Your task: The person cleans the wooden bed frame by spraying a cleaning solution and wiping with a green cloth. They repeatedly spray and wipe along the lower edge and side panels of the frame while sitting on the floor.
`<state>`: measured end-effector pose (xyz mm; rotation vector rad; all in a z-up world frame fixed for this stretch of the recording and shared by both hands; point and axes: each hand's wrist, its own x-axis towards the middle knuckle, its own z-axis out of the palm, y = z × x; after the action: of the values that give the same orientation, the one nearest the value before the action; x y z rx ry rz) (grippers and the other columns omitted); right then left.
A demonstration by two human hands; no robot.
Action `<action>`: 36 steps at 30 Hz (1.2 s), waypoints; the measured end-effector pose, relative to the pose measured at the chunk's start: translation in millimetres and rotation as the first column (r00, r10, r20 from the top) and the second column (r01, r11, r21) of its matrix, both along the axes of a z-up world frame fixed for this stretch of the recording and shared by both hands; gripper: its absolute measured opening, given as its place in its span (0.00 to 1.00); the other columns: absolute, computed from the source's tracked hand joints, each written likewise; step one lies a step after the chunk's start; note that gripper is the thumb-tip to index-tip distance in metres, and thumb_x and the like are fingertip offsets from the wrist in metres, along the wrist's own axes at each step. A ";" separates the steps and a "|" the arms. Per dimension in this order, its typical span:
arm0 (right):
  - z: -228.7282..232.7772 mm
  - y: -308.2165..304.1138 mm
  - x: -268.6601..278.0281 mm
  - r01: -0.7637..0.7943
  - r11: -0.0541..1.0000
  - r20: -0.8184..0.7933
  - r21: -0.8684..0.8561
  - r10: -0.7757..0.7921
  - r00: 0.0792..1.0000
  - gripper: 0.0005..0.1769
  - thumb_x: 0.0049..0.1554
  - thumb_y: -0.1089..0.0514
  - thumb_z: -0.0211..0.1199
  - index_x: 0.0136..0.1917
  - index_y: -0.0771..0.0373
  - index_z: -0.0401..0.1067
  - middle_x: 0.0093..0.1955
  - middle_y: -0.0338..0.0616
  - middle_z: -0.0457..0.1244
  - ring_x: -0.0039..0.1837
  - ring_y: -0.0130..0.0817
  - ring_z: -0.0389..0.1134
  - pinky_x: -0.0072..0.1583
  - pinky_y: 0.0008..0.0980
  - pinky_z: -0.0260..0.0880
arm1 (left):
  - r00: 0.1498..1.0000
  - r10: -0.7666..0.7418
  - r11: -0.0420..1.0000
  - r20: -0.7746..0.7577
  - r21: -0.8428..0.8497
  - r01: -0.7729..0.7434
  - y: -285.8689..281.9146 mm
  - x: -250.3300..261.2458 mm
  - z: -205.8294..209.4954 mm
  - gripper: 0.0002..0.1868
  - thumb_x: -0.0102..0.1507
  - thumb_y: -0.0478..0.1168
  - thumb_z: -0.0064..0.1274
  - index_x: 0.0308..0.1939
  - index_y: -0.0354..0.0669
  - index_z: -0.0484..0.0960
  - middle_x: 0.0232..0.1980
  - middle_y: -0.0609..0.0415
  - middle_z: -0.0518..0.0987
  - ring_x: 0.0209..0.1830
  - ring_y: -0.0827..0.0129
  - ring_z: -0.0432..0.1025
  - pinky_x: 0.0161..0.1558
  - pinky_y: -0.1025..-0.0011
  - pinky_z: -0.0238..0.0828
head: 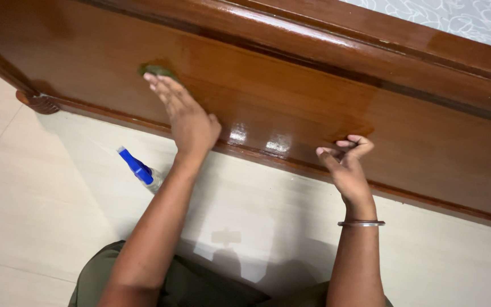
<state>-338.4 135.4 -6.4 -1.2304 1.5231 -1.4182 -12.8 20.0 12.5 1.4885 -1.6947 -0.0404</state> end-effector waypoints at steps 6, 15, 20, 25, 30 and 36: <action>-1.3 -0.9 -0.7 0.001 1.000 0.000 0.001 -0.001 1.000 0.37 0.59 0.65 0.65 0.65 0.57 0.39 0.62 0.47 0.47 0.63 0.35 0.66 0.65 0.34 0.69 | 0.949 0.120 0.947 -0.293 0.320 -0.021 -20.2 3.0 -46.2 0.65 0.58 0.36 0.60 0.69 0.14 0.16 0.76 0.18 0.17 0.80 0.31 0.18 0.79 0.54 0.22; -0.6 1.5 -0.6 -0.004 1.000 0.020 0.016 0.004 1.000 0.37 0.59 0.64 0.66 0.65 0.56 0.39 0.62 0.46 0.47 0.63 0.35 0.66 0.65 0.34 0.69 | 0.804 0.289 0.919 -0.521 0.386 -0.080 -48.7 10.9 -110.5 0.58 0.61 0.34 0.54 0.73 0.20 0.20 0.81 0.27 0.21 0.83 0.43 0.19 0.81 0.61 0.20; 0.6 0.0 0.5 -0.006 1.000 0.025 0.011 0.006 1.000 0.37 0.59 0.64 0.66 0.64 0.56 0.39 0.62 0.46 0.46 0.63 0.34 0.65 0.65 0.34 0.68 | 0.629 0.247 0.969 -0.737 0.177 -0.173 -68.7 27.6 -149.9 0.46 0.67 0.30 0.41 0.77 0.25 0.24 0.83 0.28 0.34 0.83 0.45 0.39 0.80 0.65 0.37; 0.2 0.4 -0.9 -0.014 1.000 0.047 0.021 0.013 0.999 0.36 0.59 0.64 0.66 0.64 0.56 0.39 0.62 0.46 0.46 0.63 0.33 0.65 0.65 0.33 0.68 | 0.430 0.452 0.889 -0.782 0.352 -0.294 -64.2 43.3 -172.8 0.42 0.67 0.29 0.34 0.82 0.40 0.33 0.80 0.35 0.57 0.75 0.50 0.61 0.75 0.67 0.54; -3.2 -2.0 -0.8 -0.007 1.000 0.014 -0.012 0.007 1.000 0.36 0.60 0.64 0.66 0.64 0.56 0.39 0.61 0.46 0.47 0.62 0.34 0.65 0.66 0.33 0.68 | 0.506 0.430 0.903 -0.747 0.352 -0.248 -65.0 48.9 -222.4 0.42 0.61 0.28 0.38 0.80 0.44 0.45 0.76 0.38 0.65 0.72 0.53 0.65 0.72 0.66 0.56; -3.8 -2.9 -1.8 -0.018 1.000 0.028 -0.007 0.018 0.999 0.36 0.60 0.64 0.66 0.64 0.56 0.39 0.61 0.46 0.47 0.63 0.33 0.65 0.66 0.33 0.69 | 0.642 0.552 0.775 -0.532 0.610 -0.162 -67.4 17.6 -256.3 0.44 0.62 0.38 0.44 0.81 0.43 0.44 0.64 0.31 0.74 0.63 0.44 0.70 0.67 0.63 0.62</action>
<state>-340.1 132.5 -10.2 -1.2203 1.4857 -1.4242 4.9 -47.5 -243.8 1.8735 -0.7427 -0.7979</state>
